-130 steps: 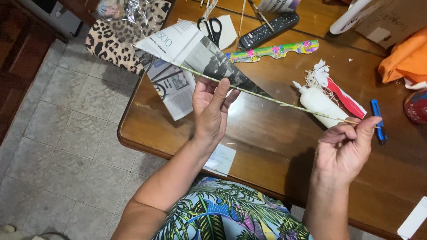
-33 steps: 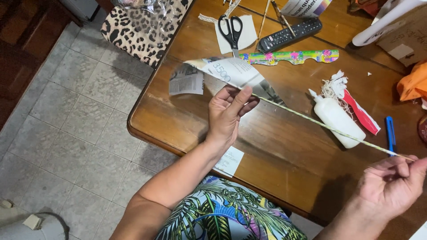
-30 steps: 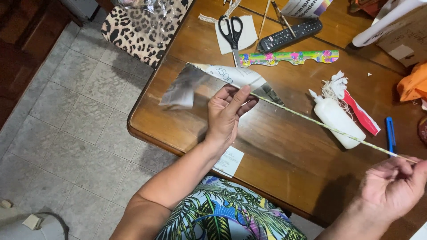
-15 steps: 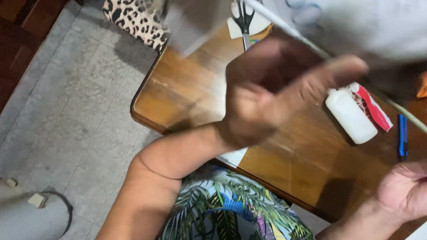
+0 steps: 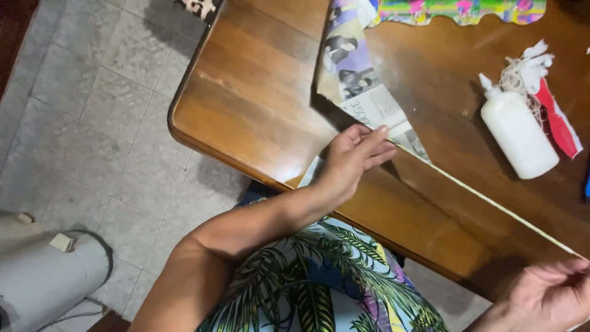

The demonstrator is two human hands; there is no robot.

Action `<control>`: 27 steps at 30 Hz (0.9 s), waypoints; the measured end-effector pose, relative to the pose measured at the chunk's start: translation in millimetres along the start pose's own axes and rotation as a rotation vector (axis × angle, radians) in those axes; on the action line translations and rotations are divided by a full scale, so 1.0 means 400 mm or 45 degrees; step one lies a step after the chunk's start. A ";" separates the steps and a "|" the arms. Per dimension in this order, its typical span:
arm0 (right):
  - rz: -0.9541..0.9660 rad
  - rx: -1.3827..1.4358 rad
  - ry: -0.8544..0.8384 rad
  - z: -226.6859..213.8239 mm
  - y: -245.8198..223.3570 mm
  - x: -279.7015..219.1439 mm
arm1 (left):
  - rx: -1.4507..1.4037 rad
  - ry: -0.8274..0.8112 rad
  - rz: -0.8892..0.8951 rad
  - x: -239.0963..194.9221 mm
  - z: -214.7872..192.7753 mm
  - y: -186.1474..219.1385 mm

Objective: Rolling a strip of newspaper around a thin stick and gluing it to create a paper tube for crafting

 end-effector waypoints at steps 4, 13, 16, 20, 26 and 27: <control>0.132 0.368 0.069 -0.025 -0.011 -0.019 | 0.148 -0.299 0.154 -0.062 0.074 0.042; 0.236 0.223 0.113 -0.118 0.016 0.013 | 0.022 -0.150 0.073 -0.032 0.057 -0.021; 0.122 0.196 0.224 -0.197 -0.016 0.033 | 0.007 -0.163 0.043 -0.042 0.053 -0.032; 0.162 0.114 0.289 -0.248 -0.036 0.053 | 0.008 -0.190 0.035 -0.046 0.056 -0.035; 0.128 0.219 0.318 -0.395 -0.084 0.088 | -0.060 -0.209 0.141 -0.032 0.035 -0.023; 0.174 0.357 0.241 -0.411 -0.088 0.085 | -0.048 -0.200 0.158 -0.027 0.029 -0.008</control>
Point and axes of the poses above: each hand's wrist, its own x-axis towards the middle knuckle, its own z-axis out of the palm, y = z × x, the point moved 6 cm from there along x, towards the middle knuckle
